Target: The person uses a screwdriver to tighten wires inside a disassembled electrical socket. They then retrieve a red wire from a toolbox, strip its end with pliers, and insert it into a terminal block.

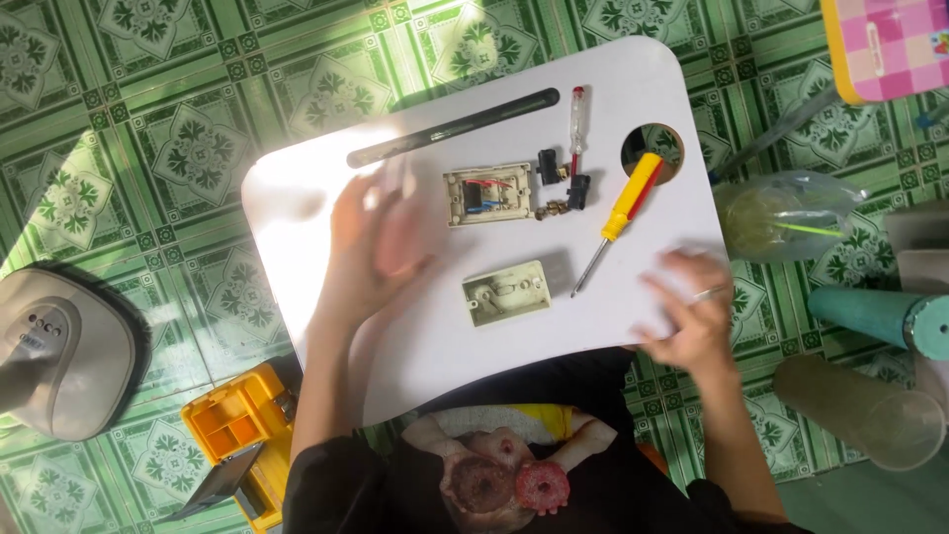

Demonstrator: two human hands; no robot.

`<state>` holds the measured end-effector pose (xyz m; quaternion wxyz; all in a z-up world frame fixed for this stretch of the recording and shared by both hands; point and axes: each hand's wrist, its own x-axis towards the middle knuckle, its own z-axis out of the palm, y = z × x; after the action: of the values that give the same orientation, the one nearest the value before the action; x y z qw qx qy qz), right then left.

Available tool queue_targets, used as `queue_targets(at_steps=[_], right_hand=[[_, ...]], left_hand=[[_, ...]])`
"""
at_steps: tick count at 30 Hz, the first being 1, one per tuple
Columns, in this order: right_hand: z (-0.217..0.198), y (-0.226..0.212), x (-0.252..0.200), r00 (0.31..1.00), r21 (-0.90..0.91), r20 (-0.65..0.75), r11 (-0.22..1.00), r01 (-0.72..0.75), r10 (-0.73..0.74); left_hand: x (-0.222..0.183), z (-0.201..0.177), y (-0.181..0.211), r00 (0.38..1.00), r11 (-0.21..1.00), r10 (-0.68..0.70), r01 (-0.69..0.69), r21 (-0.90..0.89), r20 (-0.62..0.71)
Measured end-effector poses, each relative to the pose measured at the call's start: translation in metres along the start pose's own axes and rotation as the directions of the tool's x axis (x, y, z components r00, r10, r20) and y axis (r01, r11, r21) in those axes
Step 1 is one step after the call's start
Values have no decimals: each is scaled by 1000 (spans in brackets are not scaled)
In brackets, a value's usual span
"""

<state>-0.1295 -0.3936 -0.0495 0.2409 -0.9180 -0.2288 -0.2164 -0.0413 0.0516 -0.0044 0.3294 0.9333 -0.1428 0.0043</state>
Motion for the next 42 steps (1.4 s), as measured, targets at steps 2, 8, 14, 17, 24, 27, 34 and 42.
queue_targets(at_steps=[2,8,14,17,24,27,34,42], right_hand=[[-13,15,21,982,3,7,982,-189,189],[-3,98,32,663,388,406,538,-748,629],[26,130,24,699,498,426,496,-711,575],[23,132,24,721,529,419,497,-688,551],[-68,79,71,763,417,344,639,-646,548],[-92,72,83,815,416,321,702,-579,482],[-123,51,110,807,376,324,715,-589,495],[-100,78,152,782,146,314,787,-600,538]], left_hand=[[-25,-26,-1,983,980,-147,160,115,-111],[-74,-59,-8,596,619,-785,764,-180,-170],[-80,-51,-4,371,339,-928,883,-326,41],[-92,-54,6,482,471,-871,770,-431,-90],[-93,-108,61,516,524,-844,738,-424,-144],[-99,-129,69,588,595,-793,687,-418,-161],[-110,-157,64,639,658,-745,655,-371,-192],[-111,-187,28,683,704,-693,571,-423,-232]])
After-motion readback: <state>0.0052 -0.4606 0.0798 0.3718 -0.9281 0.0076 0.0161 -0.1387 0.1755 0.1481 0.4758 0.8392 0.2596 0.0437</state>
